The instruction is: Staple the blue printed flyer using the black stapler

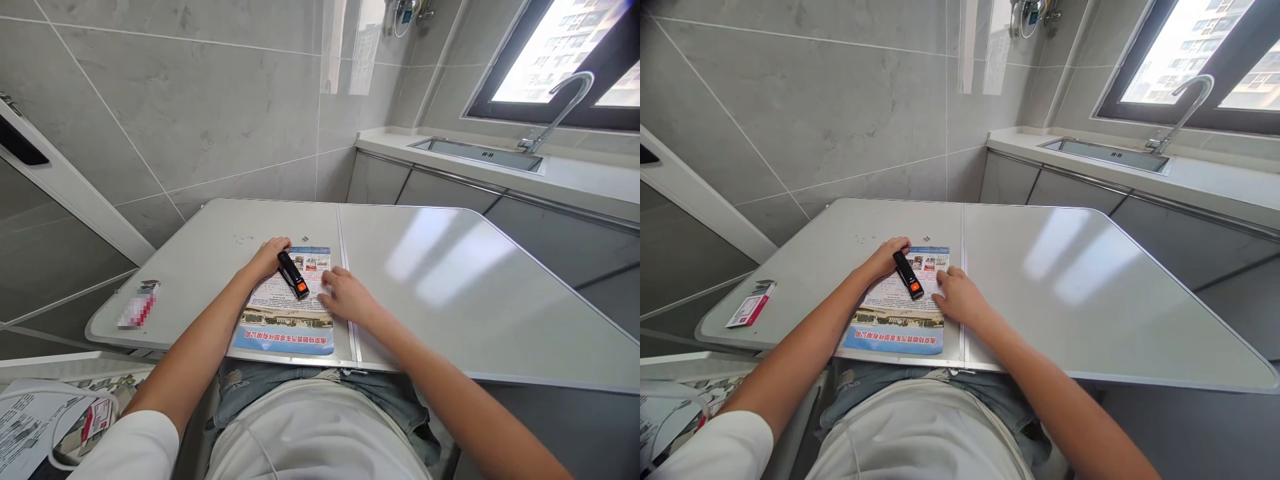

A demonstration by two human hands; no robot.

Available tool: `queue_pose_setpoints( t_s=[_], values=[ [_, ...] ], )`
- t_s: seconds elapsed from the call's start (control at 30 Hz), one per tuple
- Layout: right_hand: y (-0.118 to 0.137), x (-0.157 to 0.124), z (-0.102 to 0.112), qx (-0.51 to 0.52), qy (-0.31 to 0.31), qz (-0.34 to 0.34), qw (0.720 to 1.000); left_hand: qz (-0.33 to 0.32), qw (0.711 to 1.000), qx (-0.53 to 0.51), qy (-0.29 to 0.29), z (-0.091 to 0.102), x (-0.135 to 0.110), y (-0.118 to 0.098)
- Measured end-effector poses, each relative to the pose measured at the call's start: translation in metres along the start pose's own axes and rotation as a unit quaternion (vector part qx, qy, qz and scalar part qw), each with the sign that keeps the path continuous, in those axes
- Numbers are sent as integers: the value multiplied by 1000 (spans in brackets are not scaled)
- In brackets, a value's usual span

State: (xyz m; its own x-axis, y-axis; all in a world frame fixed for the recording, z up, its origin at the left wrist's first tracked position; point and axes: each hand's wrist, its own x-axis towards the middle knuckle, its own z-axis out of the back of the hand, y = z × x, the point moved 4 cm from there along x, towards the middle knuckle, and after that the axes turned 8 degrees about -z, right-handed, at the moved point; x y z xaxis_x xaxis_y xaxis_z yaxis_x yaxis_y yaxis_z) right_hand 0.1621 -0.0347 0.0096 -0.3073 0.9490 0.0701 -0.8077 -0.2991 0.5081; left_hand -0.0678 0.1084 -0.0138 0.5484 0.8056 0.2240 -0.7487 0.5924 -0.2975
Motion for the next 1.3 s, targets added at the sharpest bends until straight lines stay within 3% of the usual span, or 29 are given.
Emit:
queue_pose_setpoints(
  t_s=[0.07, 0.2, 0.4, 0.67, 1.0, 1.3],
  values=[
    [2, -28, -4, 18, -38, -78, 996, 9, 1000, -3, -2, -3, 0, 3],
    [20, -66, -19, 99, -51, -123, 986, 16, 1000, -7, -1, -7, -2, 6],
    [40, -69, -33, 165, -9, -135, 977, 27, 1000, -10, 2, -6, -3, 6],
    [29, -84, -43, 136, -101, -102, 980, 45, 999, -9, 10, -9, 2, 1],
    [10, -109, -23, 134, -152, -166, 965, 20, 999, 1, 25, -31, 19, -44],
    [-8, -125, -9, 132, -191, -171, 957, 1, 1000, 4, 27, -41, 43, -84]
  ],
)
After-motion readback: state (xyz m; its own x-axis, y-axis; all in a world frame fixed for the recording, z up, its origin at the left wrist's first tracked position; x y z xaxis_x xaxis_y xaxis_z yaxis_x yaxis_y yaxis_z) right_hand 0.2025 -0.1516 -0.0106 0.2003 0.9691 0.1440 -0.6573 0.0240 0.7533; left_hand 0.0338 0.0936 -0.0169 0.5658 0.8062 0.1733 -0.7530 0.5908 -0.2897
